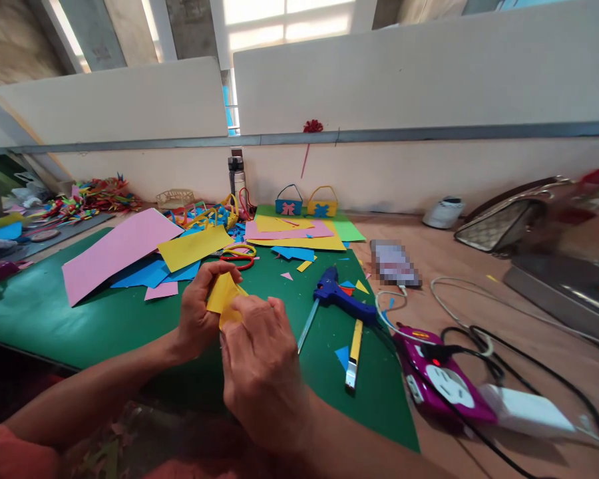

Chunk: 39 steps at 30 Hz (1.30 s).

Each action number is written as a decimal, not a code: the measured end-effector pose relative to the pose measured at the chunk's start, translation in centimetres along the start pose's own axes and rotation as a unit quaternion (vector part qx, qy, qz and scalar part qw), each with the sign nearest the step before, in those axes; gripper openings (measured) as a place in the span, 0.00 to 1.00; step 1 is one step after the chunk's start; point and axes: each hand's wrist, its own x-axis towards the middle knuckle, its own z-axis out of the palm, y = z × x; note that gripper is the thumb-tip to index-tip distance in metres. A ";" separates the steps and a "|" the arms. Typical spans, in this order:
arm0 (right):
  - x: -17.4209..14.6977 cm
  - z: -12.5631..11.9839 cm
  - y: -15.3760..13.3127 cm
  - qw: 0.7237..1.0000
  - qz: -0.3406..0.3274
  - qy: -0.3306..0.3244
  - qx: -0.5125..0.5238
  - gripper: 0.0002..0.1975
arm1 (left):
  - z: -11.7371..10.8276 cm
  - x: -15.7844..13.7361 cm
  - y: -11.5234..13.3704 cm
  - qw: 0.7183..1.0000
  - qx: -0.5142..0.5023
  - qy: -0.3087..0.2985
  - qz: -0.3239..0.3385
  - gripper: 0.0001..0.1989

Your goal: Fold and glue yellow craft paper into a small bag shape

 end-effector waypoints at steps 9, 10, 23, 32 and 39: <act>-0.2 0.3 0.1 1.000 -0.009 0.014 0.005 0.06 | 0.0 -0.1 0.0 1.000 0.000 -0.002 -0.002 0.15; -0.3 0.3 0.1 1.000 -0.007 0.013 0.006 0.06 | 0.0 -0.1 0.0 1.000 0.000 -0.001 -0.001 0.15; -0.2 0.3 0.2 1.000 -0.016 0.006 0.016 0.05 | 0.1 -0.2 -0.1 1.000 -0.006 -0.003 -0.001 0.16; -0.1 0.7 1.9 0.997 -0.031 0.052 0.058 0.11 | 0.4 -0.6 0.0 1.000 -0.008 -0.016 0.007 0.16; 0.5 1.1 2.9 0.993 -0.014 0.082 0.085 0.08 | 0.3 -0.7 0.6 0.999 0.014 -0.014 0.033 0.14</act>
